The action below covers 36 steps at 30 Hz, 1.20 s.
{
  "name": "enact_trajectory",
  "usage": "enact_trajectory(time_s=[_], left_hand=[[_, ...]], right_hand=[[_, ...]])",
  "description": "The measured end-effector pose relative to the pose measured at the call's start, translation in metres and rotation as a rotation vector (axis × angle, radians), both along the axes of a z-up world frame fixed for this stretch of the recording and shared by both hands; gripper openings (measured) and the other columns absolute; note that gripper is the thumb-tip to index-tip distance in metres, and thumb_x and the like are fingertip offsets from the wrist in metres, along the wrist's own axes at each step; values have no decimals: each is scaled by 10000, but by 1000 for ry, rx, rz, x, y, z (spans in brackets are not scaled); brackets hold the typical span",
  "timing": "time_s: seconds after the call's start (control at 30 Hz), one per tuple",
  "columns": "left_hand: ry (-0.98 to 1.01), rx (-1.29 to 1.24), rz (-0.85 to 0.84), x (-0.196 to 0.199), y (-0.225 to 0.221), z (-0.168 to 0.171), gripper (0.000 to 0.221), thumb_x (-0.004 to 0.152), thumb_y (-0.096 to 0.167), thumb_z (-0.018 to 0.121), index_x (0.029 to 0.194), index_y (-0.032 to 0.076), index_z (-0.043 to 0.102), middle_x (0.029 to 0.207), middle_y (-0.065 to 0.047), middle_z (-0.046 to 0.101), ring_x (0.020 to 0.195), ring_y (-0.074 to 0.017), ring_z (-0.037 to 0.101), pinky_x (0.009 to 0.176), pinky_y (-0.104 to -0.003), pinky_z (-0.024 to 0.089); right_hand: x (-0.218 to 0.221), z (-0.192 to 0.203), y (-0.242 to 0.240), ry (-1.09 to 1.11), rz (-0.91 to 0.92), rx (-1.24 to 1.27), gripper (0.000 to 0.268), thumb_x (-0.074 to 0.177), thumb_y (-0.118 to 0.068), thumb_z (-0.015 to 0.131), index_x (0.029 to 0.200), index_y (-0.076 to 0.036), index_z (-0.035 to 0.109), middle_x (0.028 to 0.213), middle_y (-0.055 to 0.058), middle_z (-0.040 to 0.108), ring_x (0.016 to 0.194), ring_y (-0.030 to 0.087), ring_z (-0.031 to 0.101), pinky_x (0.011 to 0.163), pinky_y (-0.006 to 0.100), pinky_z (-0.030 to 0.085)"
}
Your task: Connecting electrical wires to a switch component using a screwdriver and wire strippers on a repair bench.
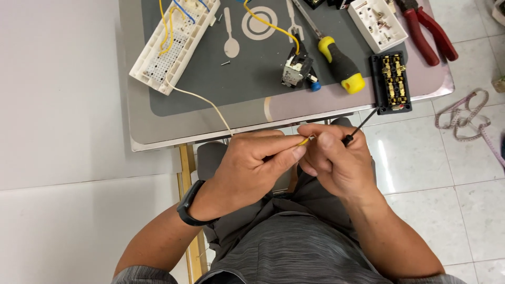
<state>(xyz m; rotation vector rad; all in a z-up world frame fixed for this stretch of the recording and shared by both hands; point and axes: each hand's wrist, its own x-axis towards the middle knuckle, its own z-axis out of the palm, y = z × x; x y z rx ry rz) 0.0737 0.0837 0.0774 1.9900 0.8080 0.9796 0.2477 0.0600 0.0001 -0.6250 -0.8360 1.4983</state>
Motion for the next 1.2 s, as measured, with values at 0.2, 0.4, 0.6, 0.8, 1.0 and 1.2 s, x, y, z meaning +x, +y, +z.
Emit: enact_trajectory(time_s=[0.2,0.4,0.6,0.8,1.0,1.2], left_hand=[[-51,-225,-53,3,1,6,227,968,158,549,836,32,684,640,-10,507,596,-107,420,550,-252,366],[-73,-113,-20,15,1,-1,208,980,155,533,944,42,704,830,-57,731,755,-152,693,684,-261,550],[-85,-43,133,22,-3,-11,115,913,95,652,979,20,708,828,-72,721,695,-143,659,636,-252,534],[-13,150,196,19,0,-21,65,930,58,653,973,50,701,760,-53,680,648,-163,621,614,-279,509],[7,158,196,17,4,-20,57,924,78,670,957,58,712,736,-46,651,628,-150,590,567,-278,473],[301,90,114,-5,44,-3,206,970,149,551,1133,125,675,820,-48,615,638,-185,538,570,-326,416]], right_hand=[[3,-2,6,164,125,35,207,964,-174,664,1071,0,699,517,-30,236,475,94,254,447,251,369],[-5,8,3,62,-118,-39,159,908,-164,686,929,-7,707,454,-19,276,451,87,277,453,252,370],[-6,6,1,-145,-320,8,162,921,-152,632,871,2,636,511,15,409,483,117,422,508,244,454],[-4,-4,4,62,-156,-145,162,930,-138,645,972,8,702,475,-5,313,460,107,320,465,263,395],[-10,8,8,-74,-253,-81,192,931,-158,597,839,10,610,472,0,328,461,101,349,477,251,408],[14,0,44,-1030,-595,45,345,873,-169,779,1207,-136,697,651,-69,457,642,39,391,668,199,395]])
